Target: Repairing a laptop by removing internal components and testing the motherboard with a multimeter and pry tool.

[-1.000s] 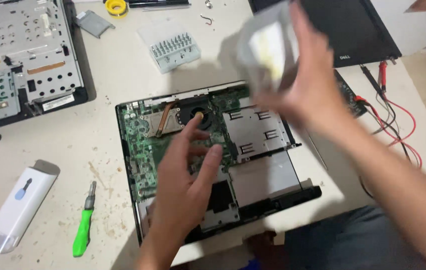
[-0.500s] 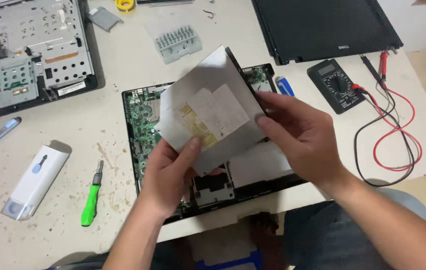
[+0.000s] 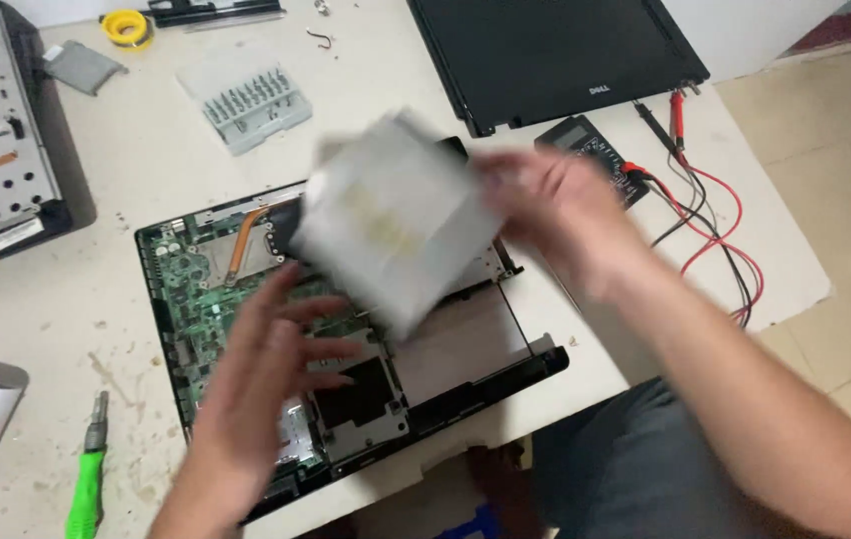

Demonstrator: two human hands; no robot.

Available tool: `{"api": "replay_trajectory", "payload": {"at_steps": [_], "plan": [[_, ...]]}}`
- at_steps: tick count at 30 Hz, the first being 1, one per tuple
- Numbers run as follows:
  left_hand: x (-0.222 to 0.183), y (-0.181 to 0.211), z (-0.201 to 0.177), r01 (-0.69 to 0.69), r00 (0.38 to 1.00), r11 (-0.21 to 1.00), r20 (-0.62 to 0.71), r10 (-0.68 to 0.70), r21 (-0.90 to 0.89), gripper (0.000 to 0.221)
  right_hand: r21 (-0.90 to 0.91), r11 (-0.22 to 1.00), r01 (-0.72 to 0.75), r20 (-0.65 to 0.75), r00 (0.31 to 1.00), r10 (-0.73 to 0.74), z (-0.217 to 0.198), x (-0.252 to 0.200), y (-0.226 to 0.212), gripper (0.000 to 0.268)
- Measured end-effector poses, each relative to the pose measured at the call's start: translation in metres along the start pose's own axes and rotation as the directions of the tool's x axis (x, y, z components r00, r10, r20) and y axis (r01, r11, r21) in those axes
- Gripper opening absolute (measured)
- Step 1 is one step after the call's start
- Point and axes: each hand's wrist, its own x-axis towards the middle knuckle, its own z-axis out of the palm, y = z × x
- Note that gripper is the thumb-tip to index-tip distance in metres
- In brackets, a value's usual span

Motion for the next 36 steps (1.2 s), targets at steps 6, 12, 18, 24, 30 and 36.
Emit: {"api": "replay_trajectory", "payload": {"at_steps": [6,12,18,24,30,36], "plan": [[-0.01,0.016,-0.015,-0.169,0.974,0.967,-0.118,0.193,0.19,0.051,0.237,0.946,0.22,-0.481,0.873,-0.082,-0.07,0.111,0.01,0.009],[-0.007,0.007,-0.023,-0.238,0.949,0.936,-0.142,0.28,0.26,0.041,0.143,0.956,0.258,-0.577,0.806,-0.131,-0.092,0.185,0.037,0.002],[-0.012,0.016,-0.021,-0.226,0.945,0.874,-0.119,0.303,0.431,0.035,-0.052,0.99,0.132,-0.489,0.861,-0.14,-0.113,0.167,0.02,0.021],[-0.022,0.019,-0.015,-0.218,0.933,0.876,-0.171,0.316,0.431,0.031,-0.765,0.637,-0.095,-0.461,0.772,-0.438,-0.238,0.112,0.053,0.03],[-0.018,0.002,-0.019,-0.285,0.919,0.875,-0.148,0.366,0.393,0.029,-0.782,0.585,-0.214,-0.523,0.736,-0.43,-0.278,0.105,0.111,0.045],[-0.023,0.014,-0.01,-0.19,0.93,0.894,-0.219,0.296,0.406,0.026,-0.729,0.547,-0.412,-0.55,0.828,-0.11,-0.239,0.068,0.063,0.04]]}}
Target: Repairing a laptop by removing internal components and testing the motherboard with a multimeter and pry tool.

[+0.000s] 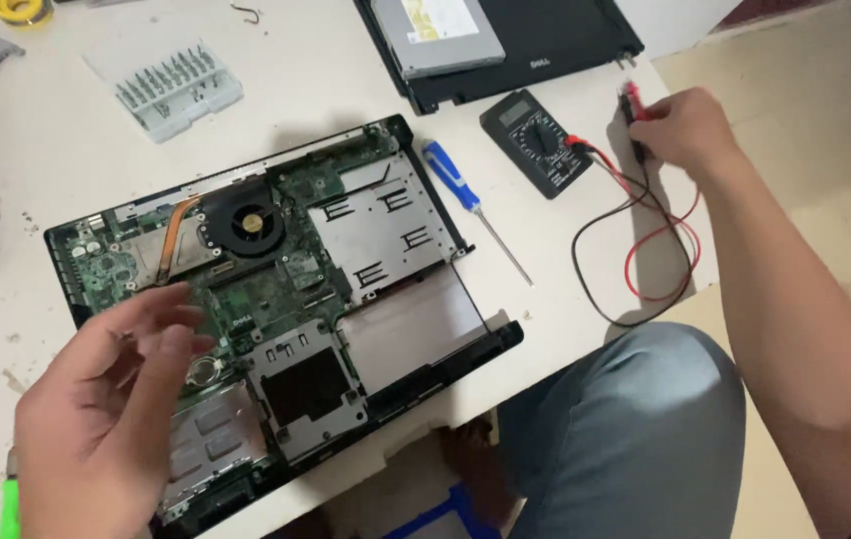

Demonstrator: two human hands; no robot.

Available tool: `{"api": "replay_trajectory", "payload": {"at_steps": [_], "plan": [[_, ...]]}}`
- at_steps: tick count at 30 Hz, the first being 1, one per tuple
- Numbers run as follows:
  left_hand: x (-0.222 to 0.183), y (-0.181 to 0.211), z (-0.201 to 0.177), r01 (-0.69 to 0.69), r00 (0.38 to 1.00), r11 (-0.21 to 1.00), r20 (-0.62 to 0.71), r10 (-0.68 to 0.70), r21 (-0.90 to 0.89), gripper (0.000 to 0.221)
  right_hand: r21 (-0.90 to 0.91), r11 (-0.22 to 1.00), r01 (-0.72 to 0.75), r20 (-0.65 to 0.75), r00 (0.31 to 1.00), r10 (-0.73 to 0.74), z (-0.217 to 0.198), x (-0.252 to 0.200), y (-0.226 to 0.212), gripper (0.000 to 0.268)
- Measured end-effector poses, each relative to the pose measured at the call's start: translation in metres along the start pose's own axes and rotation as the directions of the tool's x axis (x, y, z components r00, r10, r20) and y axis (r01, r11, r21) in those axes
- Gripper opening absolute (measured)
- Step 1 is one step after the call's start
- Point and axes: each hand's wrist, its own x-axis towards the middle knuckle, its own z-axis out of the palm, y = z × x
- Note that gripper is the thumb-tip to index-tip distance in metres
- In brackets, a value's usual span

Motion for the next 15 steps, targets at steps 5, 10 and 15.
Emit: {"api": "replay_trajectory", "payload": {"at_steps": [5,10,15], "plan": [[0.001,-0.001,0.001,-0.018,0.998,0.993,0.057,0.012,0.119,0.031,-0.084,0.993,0.083,-0.056,0.995,-0.087,0.024,0.033,0.035,0.03],[-0.002,-0.006,-0.006,-0.189,0.981,0.982,0.044,0.188,0.022,0.027,-0.136,0.885,0.445,-0.227,0.856,-0.465,-0.024,-0.01,0.001,0.044],[0.0,-0.016,0.017,-0.115,0.975,0.985,0.174,0.137,-0.13,0.04,0.255,0.588,0.768,-0.224,0.639,-0.736,-0.008,-0.207,-0.147,0.012]]}}
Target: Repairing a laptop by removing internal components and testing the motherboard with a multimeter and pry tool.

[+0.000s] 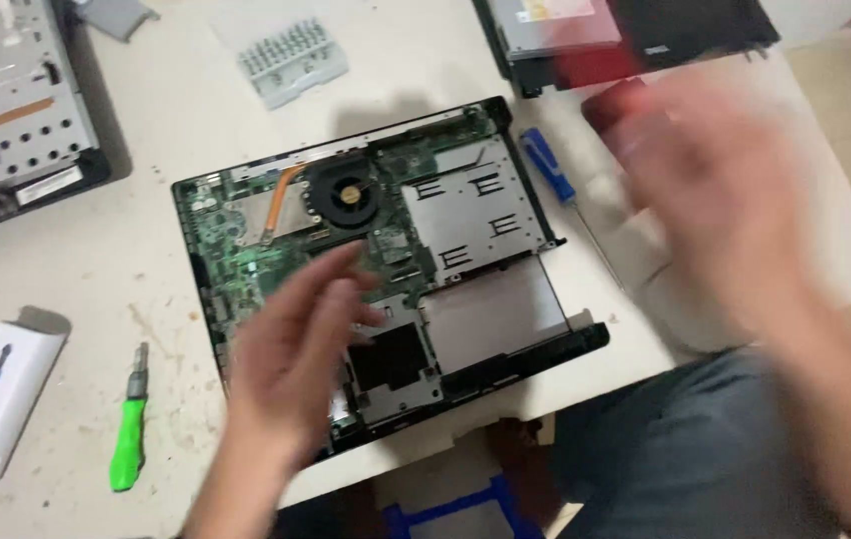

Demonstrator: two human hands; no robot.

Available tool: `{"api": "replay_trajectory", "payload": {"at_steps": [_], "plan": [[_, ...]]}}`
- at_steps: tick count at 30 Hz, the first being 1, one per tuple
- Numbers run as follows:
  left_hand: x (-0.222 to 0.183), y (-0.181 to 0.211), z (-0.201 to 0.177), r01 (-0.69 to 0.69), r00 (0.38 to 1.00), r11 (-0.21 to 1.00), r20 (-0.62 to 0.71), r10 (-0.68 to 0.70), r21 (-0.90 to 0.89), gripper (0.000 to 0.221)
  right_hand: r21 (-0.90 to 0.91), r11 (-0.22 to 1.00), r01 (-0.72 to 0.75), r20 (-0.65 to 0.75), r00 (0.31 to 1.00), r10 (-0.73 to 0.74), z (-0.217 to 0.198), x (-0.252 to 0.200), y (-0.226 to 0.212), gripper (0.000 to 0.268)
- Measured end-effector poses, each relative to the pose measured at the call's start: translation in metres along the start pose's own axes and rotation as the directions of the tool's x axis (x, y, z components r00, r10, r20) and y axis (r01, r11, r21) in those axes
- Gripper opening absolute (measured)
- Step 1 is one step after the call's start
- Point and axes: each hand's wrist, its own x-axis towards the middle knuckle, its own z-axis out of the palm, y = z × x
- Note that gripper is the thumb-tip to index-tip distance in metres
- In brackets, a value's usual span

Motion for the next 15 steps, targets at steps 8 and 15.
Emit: {"api": "replay_trajectory", "payload": {"at_steps": [8,15], "plan": [[0.003,-0.006,0.018,0.287,0.948,0.9,-0.036,-0.316,-0.329,0.03,0.363,0.923,0.127,0.288,0.927,-0.24,0.084,-0.019,-0.058,0.028],[0.014,-0.02,-0.015,0.062,0.995,0.933,-0.09,-0.032,0.353,0.041,0.027,0.972,0.234,0.139,0.962,-0.236,0.079,0.004,-0.01,0.033]]}}
